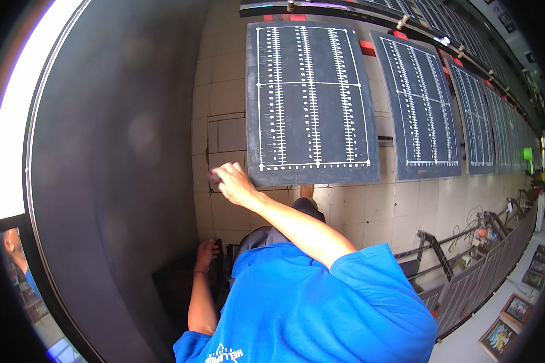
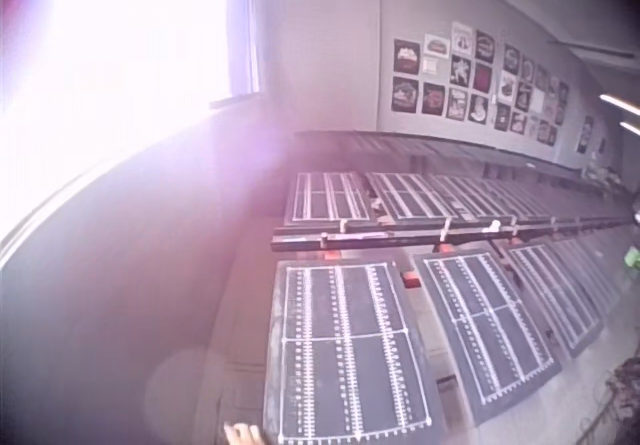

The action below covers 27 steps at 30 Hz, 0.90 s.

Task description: The person wipes the surface of several large, dark, grid-marked screens using a cloth. They dip the cloth into a green bucket of water to wet it and then wipe the screens in broad strokes. The person moves between different tables to clean multiple screens.

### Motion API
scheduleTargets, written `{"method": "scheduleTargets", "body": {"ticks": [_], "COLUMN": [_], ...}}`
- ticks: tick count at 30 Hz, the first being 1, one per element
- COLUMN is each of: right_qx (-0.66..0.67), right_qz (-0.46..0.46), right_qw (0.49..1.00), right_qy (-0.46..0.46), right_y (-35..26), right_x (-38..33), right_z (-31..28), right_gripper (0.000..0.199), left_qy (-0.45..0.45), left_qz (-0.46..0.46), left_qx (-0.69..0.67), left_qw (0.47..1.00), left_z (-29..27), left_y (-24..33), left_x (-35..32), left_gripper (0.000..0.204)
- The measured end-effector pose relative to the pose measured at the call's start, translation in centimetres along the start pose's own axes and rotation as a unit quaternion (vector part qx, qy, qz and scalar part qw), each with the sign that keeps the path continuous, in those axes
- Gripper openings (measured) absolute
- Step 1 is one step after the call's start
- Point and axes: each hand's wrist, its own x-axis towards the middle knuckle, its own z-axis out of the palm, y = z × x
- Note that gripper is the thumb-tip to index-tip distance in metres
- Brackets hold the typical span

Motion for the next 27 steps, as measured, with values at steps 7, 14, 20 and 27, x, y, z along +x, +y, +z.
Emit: {"method": "scheduleTargets", "body": {"ticks": [7,14,20,27], "right_qx": [-0.113,-0.25,0.052,-0.446], "right_qz": [0.231,0.105,0.02,0.39], "right_qw": [0.921,0.95,0.998,0.725], "right_qy": [0.294,0.156,0.015,0.351], "right_y": [2.5,2.0,-0.4,8.5], "right_x": [-4.8,-0.6,-1.8,-10.6], "right_z": [-22.9,-5.6,-13.1,-27.0], "right_gripper": [0.031,0.016,0.047,0.037], "left_qy": [0.055,0.008,0.1,0.078], "left_qz": [-0.097,-0.056,0.041,0.085], "left_qx": [-0.076,-0.029,-0.088,0.049], "left_qw": [0.991,0.998,0.99,0.992], "left_z": [-3.4,-1.7,-4.0,-5.8], "left_y": [-9.5,-5.7,-1.3,2.5], "left_x": [-4.3,-3.3,-2.9,-9.3], "left_gripper": [0.038,0.042,0.037,0.032]}}
